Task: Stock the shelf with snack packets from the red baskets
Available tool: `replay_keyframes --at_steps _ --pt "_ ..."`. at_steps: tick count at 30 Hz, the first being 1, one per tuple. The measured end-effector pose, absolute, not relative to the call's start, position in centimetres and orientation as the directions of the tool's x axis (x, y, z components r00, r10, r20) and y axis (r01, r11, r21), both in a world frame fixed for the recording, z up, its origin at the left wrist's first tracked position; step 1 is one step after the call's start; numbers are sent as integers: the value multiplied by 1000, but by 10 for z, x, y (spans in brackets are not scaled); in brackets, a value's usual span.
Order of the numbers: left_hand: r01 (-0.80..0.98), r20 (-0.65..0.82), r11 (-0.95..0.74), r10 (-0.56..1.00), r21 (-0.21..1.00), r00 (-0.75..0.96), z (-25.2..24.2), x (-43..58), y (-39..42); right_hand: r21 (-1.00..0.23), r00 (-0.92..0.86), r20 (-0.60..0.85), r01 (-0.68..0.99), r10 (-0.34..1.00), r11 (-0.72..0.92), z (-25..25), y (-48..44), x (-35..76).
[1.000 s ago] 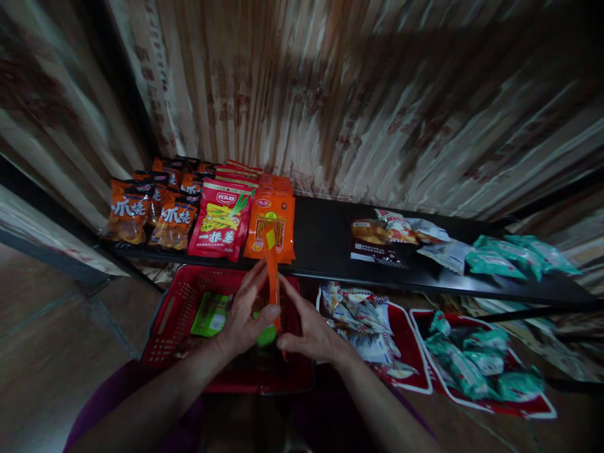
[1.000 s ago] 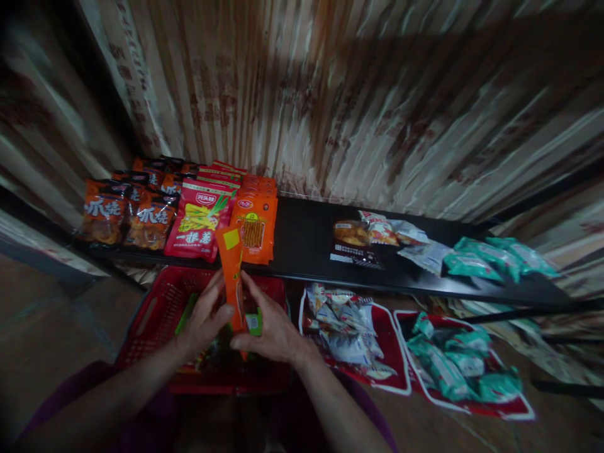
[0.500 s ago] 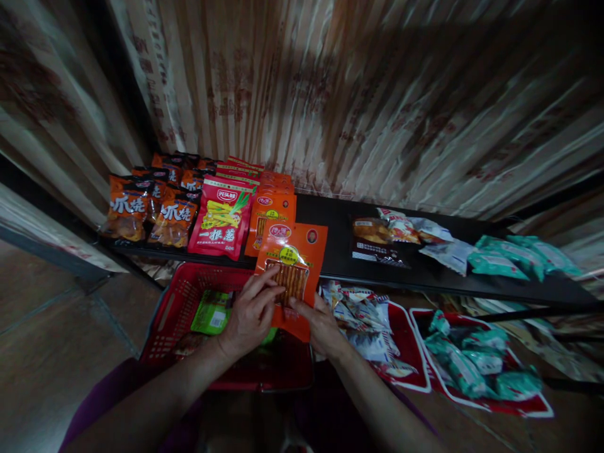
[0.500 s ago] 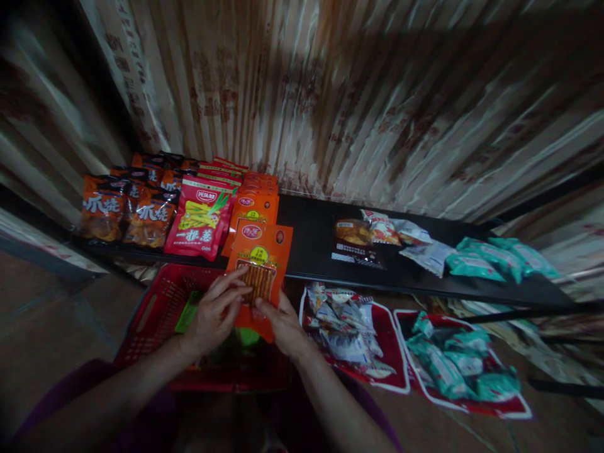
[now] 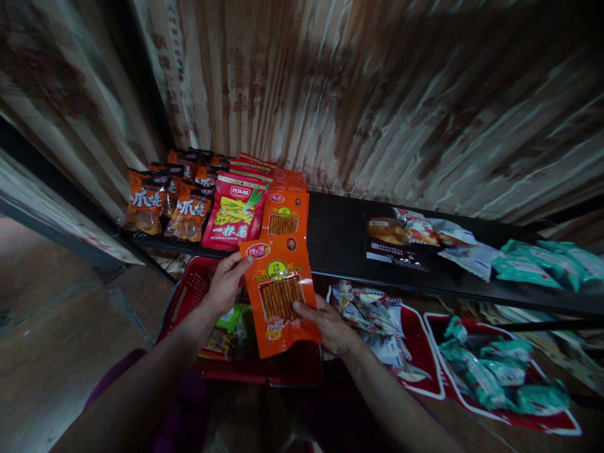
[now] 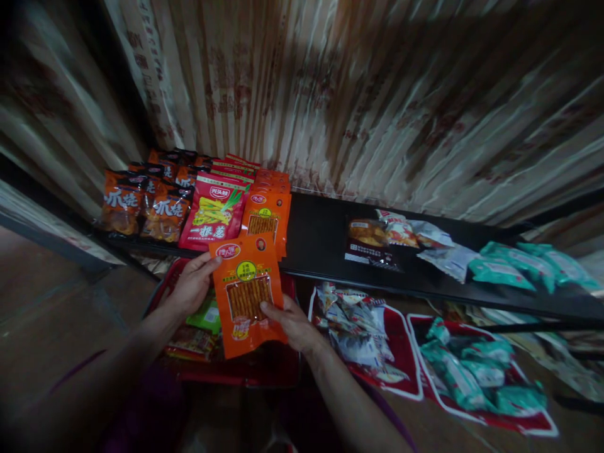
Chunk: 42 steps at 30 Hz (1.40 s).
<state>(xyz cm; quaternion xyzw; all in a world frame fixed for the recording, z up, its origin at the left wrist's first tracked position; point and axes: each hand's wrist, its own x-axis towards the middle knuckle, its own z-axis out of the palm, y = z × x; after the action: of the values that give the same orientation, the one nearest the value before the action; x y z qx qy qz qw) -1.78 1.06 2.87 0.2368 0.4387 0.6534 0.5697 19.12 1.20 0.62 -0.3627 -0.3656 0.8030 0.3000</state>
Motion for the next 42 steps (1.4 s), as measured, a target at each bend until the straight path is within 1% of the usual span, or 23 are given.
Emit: replay_keyframes --at_steps 3,7,12,15,18,22,25,29,32,35,38,42 --pt "-520 -193 26 944 853 -269 31 -19 11 -806 -575 -368 -196 731 -559 3 14 191" --pt "-494 -180 27 947 869 -267 30 -20 10 -806 -600 -350 -199 719 -558 5 14 191" --pt "-487 -181 27 945 873 -274 29 -22 11 -817 -586 -339 -205 736 -539 7 11 188" --pt "-513 -195 20 937 858 -290 30 -21 10 -816 -589 -324 -222 741 -533 7 11 186" --pt "-576 -231 20 927 817 -296 33 -20 10 -819 -584 -306 -242 752 -521 8 12 185" --pt "-626 -273 63 930 777 -245 33 -19 8 -804 -566 -309 -273 764 -528 12 14 184" --pt "-598 -269 116 948 793 -172 29 -18 6 -792 -534 -344 -277 772 -544 12 16 185" --pt "-546 -238 145 966 825 -102 23 -14 4 -795 -520 -335 -292 786 -532 10 19 187" --pt "-531 -222 145 972 835 -82 21 -9 4 -792 -527 -328 -299 784 -532 12 19 187" --pt "-523 -233 144 967 840 -107 21 -6 6 -790 -528 -335 -295 781 -538 16 18 186" --pt "-510 -255 152 957 847 -139 20 -6 7 -785 -472 -333 -340 816 -517 19 19 184" --pt "-468 -245 171 964 867 -101 19 -6 7 -833 -319 -284 -385 904 -397 17 25 185"
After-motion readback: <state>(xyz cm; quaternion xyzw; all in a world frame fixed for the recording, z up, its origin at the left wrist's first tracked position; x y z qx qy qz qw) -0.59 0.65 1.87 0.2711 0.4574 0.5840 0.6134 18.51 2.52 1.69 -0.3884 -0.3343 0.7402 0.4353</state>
